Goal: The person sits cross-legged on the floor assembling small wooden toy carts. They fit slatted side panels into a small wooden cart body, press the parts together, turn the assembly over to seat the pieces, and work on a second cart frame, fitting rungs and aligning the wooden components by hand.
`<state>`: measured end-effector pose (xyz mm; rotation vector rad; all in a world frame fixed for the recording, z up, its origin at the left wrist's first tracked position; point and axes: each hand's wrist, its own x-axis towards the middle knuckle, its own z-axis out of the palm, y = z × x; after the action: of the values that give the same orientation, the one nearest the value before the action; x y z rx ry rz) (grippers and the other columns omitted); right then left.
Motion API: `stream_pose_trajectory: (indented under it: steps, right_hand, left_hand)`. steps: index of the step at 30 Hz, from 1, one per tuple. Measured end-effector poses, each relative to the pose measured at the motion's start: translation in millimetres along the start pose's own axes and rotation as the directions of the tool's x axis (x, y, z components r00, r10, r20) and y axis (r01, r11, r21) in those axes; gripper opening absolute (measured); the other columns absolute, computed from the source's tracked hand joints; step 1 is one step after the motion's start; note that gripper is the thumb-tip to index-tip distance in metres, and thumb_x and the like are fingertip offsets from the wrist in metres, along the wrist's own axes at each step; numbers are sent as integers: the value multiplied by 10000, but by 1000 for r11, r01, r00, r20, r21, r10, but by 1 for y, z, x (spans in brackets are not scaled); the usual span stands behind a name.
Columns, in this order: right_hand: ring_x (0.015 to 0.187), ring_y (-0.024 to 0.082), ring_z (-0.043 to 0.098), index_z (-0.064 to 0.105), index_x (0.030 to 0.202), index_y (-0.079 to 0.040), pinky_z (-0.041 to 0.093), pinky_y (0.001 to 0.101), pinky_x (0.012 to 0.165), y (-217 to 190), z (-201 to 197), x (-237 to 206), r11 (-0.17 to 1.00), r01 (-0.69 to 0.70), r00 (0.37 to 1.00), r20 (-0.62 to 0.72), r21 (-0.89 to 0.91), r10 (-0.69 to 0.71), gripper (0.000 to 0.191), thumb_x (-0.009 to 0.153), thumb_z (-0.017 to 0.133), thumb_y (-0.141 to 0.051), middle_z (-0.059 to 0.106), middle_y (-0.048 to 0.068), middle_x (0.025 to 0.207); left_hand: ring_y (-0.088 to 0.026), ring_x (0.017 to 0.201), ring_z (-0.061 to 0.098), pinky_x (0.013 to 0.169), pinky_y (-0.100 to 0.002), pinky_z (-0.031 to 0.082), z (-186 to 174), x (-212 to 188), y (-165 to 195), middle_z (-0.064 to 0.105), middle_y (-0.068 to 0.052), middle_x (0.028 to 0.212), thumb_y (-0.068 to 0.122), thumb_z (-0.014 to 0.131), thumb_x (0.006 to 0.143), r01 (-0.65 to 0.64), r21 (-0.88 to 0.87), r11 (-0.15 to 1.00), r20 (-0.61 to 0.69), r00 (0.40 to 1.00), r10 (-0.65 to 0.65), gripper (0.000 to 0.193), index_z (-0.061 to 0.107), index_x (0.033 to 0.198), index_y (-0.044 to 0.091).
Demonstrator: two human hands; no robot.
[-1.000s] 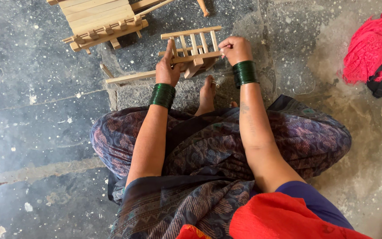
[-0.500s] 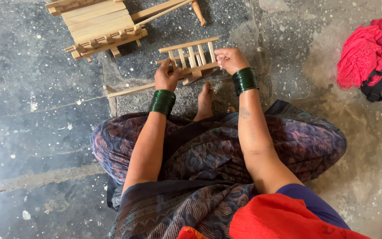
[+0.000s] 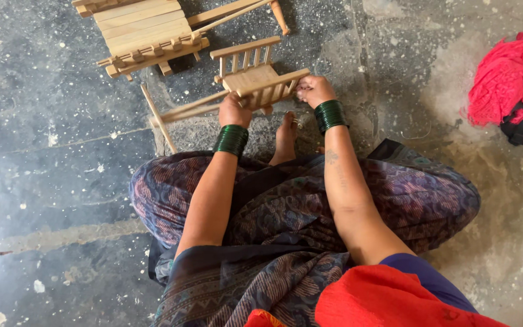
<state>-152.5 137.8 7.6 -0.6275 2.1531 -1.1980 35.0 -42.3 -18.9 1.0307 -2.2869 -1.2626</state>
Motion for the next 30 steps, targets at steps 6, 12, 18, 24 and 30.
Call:
stream_pose_trajectory:
  steps: [6,12,18,24,30]
  right_hand:
    - [772,122,729,762,1097,-46,599,292,704,0,-5,-11,959,-98,995,-25,-265,95,240,880,684,22,784,94,974]
    - [734,130,729,774,1083,-40,607,287,682,14,-13,-11,953,-218,974,17,-210,226,208,912,669,13,783,98,932]
    - [692,122,738,726,995,-56,608,277,635,9,-29,-6,982,-40,965,-261,-182,-9,97,914,694,-13,774,78,868]
    - [717,145,728,714,839,-63,610,278,669,-18,11,3,919,229,879,-337,-320,-336,92,845,764,15,738,91,842]
    - [748,181,722,749,799,-107,597,318,707,-41,86,-9,831,364,884,-124,-421,-450,132,821,745,23,743,79,856]
  left_hand:
    - [-336,1182,602,963,-453,541,-8,-10,6,620,-90,1230,268,812,854,7,289,957,73,997,-29,271,760,1083,133]
    - [-332,1210,570,990,-436,523,-15,-6,7,519,-144,1326,81,748,783,229,386,894,205,923,-325,778,434,1482,214]
    - [-363,1286,542,1068,-436,476,-4,-6,2,550,-174,1390,100,667,834,53,324,945,260,955,-143,670,503,1479,181]
    - [-376,1223,585,1038,-454,491,-2,-8,1,622,-192,1299,445,722,890,17,295,955,312,943,-113,566,619,1355,139]
    - [-323,1099,687,989,-446,544,-5,-4,5,702,-180,1164,503,706,898,38,275,961,363,921,-141,521,683,1268,137]
